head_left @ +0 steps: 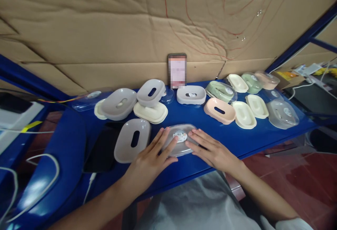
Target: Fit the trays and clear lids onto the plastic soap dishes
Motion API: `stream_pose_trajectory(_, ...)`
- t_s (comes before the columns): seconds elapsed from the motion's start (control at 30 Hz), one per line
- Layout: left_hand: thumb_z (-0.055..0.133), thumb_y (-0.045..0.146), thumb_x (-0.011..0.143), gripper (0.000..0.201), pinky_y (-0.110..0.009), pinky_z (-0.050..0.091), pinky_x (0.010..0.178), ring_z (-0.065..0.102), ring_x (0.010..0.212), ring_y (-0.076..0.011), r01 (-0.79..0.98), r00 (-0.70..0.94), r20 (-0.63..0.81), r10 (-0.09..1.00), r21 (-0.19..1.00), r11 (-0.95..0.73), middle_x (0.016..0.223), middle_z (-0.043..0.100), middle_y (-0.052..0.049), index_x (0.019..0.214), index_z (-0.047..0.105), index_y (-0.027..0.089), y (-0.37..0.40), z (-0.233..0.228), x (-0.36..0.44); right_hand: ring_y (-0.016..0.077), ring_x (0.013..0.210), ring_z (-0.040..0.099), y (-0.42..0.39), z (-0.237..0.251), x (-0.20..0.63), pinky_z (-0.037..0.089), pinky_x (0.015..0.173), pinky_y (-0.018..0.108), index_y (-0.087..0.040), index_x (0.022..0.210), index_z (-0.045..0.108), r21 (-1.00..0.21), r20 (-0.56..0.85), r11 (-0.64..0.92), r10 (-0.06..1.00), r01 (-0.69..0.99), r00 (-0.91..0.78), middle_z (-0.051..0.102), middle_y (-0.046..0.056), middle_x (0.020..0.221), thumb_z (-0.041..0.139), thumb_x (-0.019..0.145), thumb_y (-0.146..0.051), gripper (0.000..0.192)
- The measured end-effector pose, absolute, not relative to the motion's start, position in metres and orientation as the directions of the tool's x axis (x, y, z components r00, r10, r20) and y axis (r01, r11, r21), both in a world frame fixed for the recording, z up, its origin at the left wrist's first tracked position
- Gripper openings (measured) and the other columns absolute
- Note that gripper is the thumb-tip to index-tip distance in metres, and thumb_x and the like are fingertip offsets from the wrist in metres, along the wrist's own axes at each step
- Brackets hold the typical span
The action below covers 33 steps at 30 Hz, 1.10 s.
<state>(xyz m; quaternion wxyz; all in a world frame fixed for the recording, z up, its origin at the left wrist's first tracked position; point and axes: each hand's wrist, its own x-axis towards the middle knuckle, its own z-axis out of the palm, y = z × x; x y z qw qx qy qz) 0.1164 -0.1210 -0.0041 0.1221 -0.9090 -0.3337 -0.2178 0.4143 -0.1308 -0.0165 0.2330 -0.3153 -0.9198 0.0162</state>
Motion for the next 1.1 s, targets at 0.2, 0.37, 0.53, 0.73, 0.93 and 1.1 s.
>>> stream_pose_trajectory(0.2, 0.059, 0.049, 0.105, 0.064, -0.04, 0.061, 0.108, 0.059, 0.146, -0.0333, 0.673, 0.679, 0.491, 0.547, -0.117, -0.73, 0.159, 0.057, -0.024, 0.155, 0.052, 0.01, -0.1221, -0.0078, 0.1163, 0.0285, 0.167, 0.02, -0.1311, -0.0146, 0.4156, 0.011, 0.132, 0.073, -0.033, 0.171, 0.031, -0.102, 0.374, 0.768, 0.618, 0.632, -0.691, 0.043, 0.005, 0.171, 0.058, 0.106, -0.009, 0.074)
stream_pose_trajectory(0.37, 0.065, 0.048, 0.104, 0.067, -0.037, 0.061, 0.109, 0.06, 0.145, -0.031, 0.665, 0.677, 0.508, 0.533, -0.111, -0.739, 0.157, 0.061, -0.02, 0.157, 0.051, 0.011, -0.1219, -0.0087, 0.1138, 0.0311, 0.168, 0.012, -0.1304, -0.0129, 0.4172, 0.037, 0.129, 0.062, -0.032, 0.17, 0.035, -0.208, 0.347, 0.778, 0.625, 0.593, -0.699, 0.023, 0.009, 0.18, 0.056, 0.1, 0.002, 0.081)
stream_pose_trajectory(0.53, 0.064, 0.043, 0.106, 0.063, -0.042, 0.059, 0.113, 0.057, 0.148, -0.0323, 0.655, 0.667, 0.504, 0.548, -0.046, -0.754, 0.158, 0.059, -0.02, 0.159, 0.049, 0.013, -0.1166, -0.0097, 0.1145, 0.0306, 0.168, 0.018, -0.1296, -0.0141, 0.4136, 0.045, 0.128, 0.055, -0.026, 0.167, 0.043, -0.249, 0.368, 0.758, 0.65, 0.603, -0.665, 0.039, 0.012, 0.174, 0.062, 0.106, -0.016, 0.065)
stream_pose_trajectory(0.73, 0.062, 0.034, 0.108, 0.051, -0.043, 0.061, 0.11, 0.058, 0.147, -0.0332, 0.664, 0.614, 0.499, 0.612, 0.092, -0.742, 0.157, 0.059, -0.02, 0.153, 0.053, 0.015, -0.1163, -0.0058, 0.1192, 0.0304, 0.162, 0.034, -0.1299, -0.0123, 0.4086, 0.051, 0.124, 0.053, -0.028, 0.165, 0.046, -0.203, 0.433, 0.742, 0.653, 0.639, -0.621, 0.057, 0.012, 0.159, 0.067, 0.105, -0.027, 0.063)
stream_pose_trajectory(0.93, 0.064, 0.031, 0.106, 0.051, -0.047, 0.06, 0.112, 0.058, 0.147, -0.0343, 0.648, 0.599, 0.497, 0.628, 0.159, -0.745, 0.157, 0.059, -0.019, 0.154, 0.052, 0.018, -0.1187, -0.0062, 0.1194, 0.0345, 0.164, 0.032, -0.131, -0.0106, 0.4117, 0.047, 0.125, 0.059, -0.034, 0.168, 0.04, -0.262, 0.378, 0.729, 0.68, 0.632, -0.628, 0.031, 0.015, 0.176, 0.071, 0.103, -0.031, 0.072)
stream_pose_trajectory(1.1, 0.061, 0.032, 0.107, 0.053, -0.047, 0.06, 0.112, 0.057, 0.148, -0.0346, 0.638, 0.612, 0.475, 0.632, 0.176, -0.75, 0.159, 0.056, -0.019, 0.156, 0.05, 0.018, -0.1171, -0.0077, 0.118, 0.0311, 0.161, 0.038, -0.131, -0.0121, 0.4127, 0.049, 0.124, 0.051, -0.036, 0.17, 0.035, -0.328, 0.351, 0.686, 0.726, 0.649, -0.591, 0.024, 0.013, 0.18, 0.069, 0.104, -0.026, 0.076)
